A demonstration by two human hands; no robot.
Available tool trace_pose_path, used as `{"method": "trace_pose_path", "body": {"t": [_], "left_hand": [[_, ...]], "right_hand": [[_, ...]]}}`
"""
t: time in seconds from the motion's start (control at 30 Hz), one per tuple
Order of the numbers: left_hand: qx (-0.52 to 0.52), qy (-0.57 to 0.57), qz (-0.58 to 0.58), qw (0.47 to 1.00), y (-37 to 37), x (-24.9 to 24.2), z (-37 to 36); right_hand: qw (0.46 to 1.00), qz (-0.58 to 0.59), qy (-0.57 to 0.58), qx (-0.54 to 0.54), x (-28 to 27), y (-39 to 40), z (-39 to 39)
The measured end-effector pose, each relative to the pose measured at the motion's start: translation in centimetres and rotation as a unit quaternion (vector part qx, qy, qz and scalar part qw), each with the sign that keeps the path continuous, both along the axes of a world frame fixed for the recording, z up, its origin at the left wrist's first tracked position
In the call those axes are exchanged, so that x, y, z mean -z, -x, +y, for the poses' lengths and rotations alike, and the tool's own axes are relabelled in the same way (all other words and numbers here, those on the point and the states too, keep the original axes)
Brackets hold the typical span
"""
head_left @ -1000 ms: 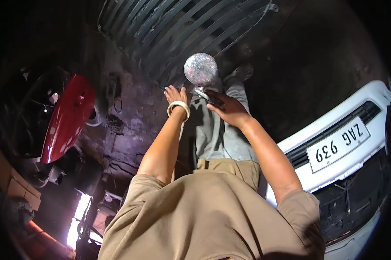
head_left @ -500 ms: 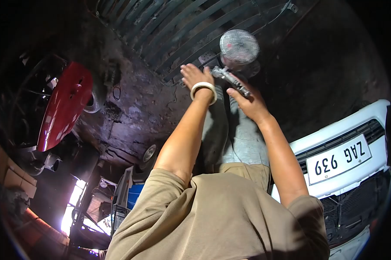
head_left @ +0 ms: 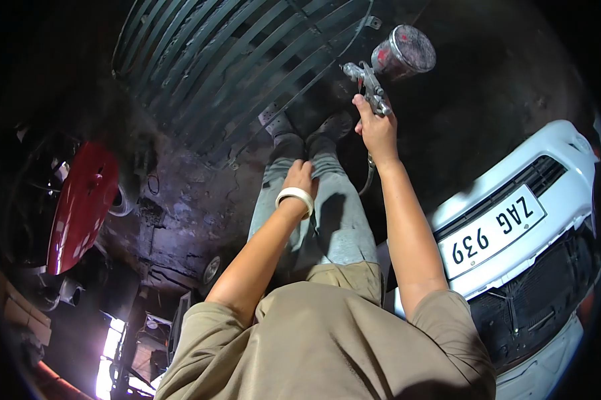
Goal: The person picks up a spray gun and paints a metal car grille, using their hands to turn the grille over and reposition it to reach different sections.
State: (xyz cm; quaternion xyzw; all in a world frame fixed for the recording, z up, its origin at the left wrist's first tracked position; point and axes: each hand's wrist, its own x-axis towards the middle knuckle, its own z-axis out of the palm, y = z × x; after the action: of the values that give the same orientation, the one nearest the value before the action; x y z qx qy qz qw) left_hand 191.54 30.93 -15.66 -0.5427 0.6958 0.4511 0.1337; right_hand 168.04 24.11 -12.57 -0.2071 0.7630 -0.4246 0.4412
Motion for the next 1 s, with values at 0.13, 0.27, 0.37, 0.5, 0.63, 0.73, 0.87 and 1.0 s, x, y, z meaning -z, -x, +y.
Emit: {"method": "trace_pose_path", "body": {"t": [0.13, 0.27, 0.37, 0.5, 0.63, 0.73, 0.87, 1.0], "left_hand": [[0.003, -0.120, -0.048, 0.992, -3.2, -0.9, 2.0], [0.062, -0.162, -0.113, 0.978, -3.6, -2.3, 1.5], [0.068, -0.148, -0.131, 0.978, -1.9, -3.6, -0.2], [0.085, -0.097, -0.080, 0.988, 3.3, -2.6, -5.4], [0.049, 0.123, 0.058, 0.989, 7.9, 2.6, -10.2], [0.043, 0.153, 0.018, 0.987, 13.1, 2.9, -14.8], [0.144, 0.184, -0.072, 0.970, 18.1, 2.7, -18.0], [0.252, 0.168, -0.154, 0.940, 19.7, 4.7, -19.3]], "right_hand": [[0.999, -0.022, 0.020, 0.027, 0.4, 1.6, -0.6], [0.998, -0.059, 0.000, -0.009, -0.4, 2.0, 0.3], [0.999, -0.030, -0.007, -0.028, -1.5, 2.0, 0.9], [0.999, -0.030, -0.001, -0.017, -2.1, 2.5, 0.6], [1.000, -0.012, -0.002, -0.012, -1.8, 3.7, 0.1], [1.000, -0.013, -0.001, 0.003, -1.3, 4.4, -1.0], [1.000, -0.029, -0.003, 0.004, -0.3, 5.5, -2.1], [0.999, -0.035, -0.002, 0.018, 0.1, 5.8, -2.7]]}}
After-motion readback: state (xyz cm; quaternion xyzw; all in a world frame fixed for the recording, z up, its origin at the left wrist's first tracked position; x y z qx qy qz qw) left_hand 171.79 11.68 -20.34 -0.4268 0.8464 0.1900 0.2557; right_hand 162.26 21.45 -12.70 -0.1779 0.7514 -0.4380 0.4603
